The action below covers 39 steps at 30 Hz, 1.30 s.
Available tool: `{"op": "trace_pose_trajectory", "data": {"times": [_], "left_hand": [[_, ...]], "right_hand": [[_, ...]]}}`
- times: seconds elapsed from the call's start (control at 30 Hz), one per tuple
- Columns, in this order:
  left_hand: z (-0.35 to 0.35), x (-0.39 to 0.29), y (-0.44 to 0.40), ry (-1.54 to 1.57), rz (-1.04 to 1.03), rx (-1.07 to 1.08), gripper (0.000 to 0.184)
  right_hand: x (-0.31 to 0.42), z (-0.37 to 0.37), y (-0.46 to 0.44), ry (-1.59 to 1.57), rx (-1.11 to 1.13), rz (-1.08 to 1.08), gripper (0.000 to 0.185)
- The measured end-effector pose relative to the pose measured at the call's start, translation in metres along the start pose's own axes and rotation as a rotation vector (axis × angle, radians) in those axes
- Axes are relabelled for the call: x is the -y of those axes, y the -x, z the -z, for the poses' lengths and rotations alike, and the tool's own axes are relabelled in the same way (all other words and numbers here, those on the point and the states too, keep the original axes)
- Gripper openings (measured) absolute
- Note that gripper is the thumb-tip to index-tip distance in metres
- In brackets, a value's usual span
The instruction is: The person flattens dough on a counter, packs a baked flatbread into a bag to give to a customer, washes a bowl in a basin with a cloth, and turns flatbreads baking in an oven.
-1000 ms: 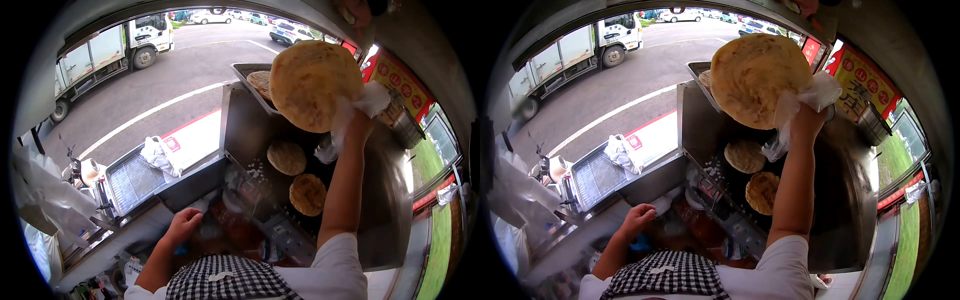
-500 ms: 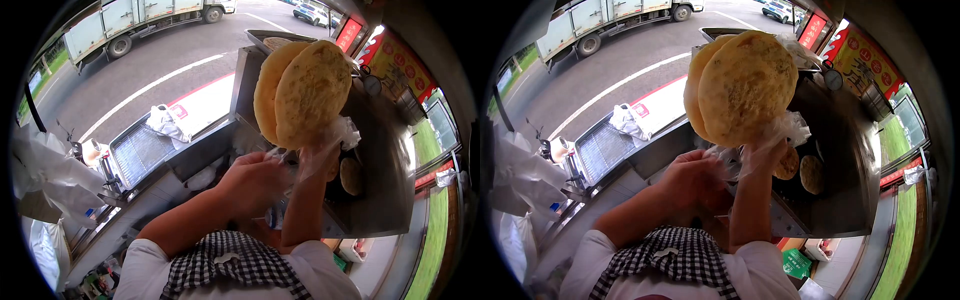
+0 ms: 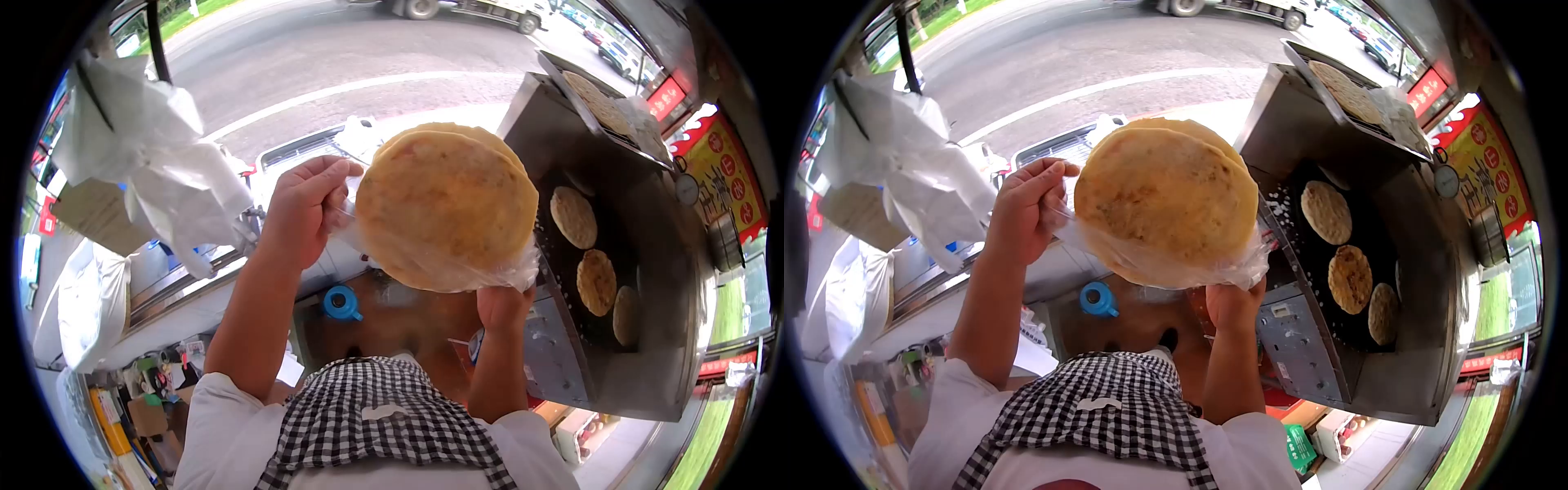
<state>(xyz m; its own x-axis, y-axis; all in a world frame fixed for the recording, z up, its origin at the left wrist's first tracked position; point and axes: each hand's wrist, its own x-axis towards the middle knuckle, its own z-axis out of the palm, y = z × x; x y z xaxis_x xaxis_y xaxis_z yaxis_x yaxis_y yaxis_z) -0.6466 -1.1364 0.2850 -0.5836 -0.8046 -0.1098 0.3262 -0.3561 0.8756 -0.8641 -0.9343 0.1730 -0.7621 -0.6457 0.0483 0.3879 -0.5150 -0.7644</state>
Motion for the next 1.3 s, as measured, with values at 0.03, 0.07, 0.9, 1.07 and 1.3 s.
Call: {"op": "trace_pose_trajectory", "data": {"times": [0.03,0.07,0.9,1.07,1.3], "left_hand": [[0.008,-0.006,0.008,-0.058,-0.040,-0.036,0.020],[0.014,-0.015,0.019,-0.117,-0.079,-0.073,0.020],[0.124,0.034,0.244,-0.964,-0.357,-0.756,0.014],[0.181,0.036,0.294,-1.192,-0.456,-0.704,0.009],[0.256,0.008,0.371,-1.407,-0.566,-0.549,0.008]], "right_hand": [[-0.012,0.005,0.003,-0.040,0.096,-0.043,0.059],[-0.019,0.004,0.007,-0.056,0.234,-0.080,0.067],[-0.145,-0.075,0.093,0.649,1.053,-0.207,0.011],[-0.159,-0.141,0.163,0.740,1.259,0.112,0.011],[-0.202,-0.238,0.294,0.687,1.233,-0.185,0.022]]}}
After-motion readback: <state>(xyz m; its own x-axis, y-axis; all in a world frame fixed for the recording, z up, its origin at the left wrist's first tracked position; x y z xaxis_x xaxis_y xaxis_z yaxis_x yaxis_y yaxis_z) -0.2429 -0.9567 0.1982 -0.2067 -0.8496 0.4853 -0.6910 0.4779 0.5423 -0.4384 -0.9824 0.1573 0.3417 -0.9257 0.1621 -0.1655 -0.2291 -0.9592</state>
